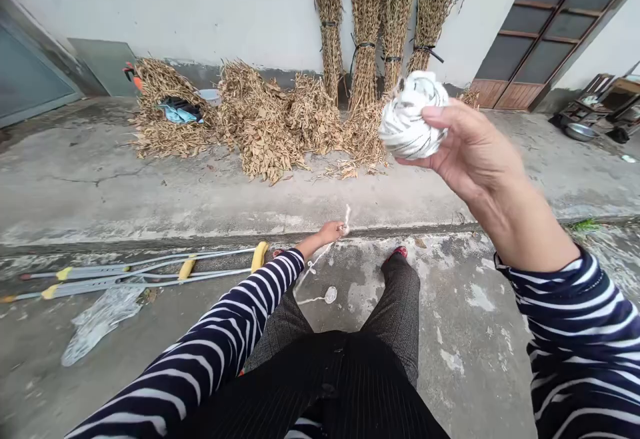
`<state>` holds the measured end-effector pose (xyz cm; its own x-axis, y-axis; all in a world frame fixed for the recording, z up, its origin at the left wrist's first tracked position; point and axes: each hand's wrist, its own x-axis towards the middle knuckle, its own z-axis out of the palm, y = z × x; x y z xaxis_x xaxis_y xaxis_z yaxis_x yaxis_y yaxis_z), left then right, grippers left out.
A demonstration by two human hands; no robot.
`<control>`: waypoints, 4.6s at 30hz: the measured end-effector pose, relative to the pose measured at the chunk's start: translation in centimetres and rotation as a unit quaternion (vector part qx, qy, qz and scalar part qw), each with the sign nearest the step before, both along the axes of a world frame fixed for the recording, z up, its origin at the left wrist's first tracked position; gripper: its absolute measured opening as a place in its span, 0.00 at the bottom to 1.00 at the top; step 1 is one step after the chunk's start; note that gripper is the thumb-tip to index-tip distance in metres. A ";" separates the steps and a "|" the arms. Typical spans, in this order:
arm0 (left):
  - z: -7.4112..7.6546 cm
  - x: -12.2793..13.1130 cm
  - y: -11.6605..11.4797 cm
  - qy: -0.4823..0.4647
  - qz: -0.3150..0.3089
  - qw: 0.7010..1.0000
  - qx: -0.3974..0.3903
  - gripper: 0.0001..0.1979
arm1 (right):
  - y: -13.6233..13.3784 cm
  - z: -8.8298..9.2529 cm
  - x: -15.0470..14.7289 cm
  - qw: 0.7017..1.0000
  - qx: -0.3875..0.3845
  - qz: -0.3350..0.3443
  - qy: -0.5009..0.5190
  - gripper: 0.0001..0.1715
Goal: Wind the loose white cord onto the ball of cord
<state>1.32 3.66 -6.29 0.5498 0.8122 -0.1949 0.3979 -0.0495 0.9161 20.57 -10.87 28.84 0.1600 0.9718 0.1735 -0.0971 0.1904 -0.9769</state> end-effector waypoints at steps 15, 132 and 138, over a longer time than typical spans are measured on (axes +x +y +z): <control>15.1 4.6 -5.4 -0.344 -0.012 0.935 0.081 0.15 | 2.0 -5.7 0.5 0.986 -0.116 0.110 -0.047 0.18; 14.1 -5.8 -0.7 -0.091 -0.203 0.975 -0.003 0.19 | -0.6 -18.6 -0.4 0.940 -0.159 0.300 0.020 0.44; 8.4 -2.9 -1.4 -0.055 -0.098 0.992 0.057 0.08 | -0.1 -19.1 -0.7 0.962 -0.146 0.201 0.110 0.40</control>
<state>-1.57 2.26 2.09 0.7127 0.7004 -0.0380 0.2675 -0.2213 0.9378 19.83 -10.93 9.74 -0.2365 0.9653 -0.1109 -0.3170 -0.1846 -0.9303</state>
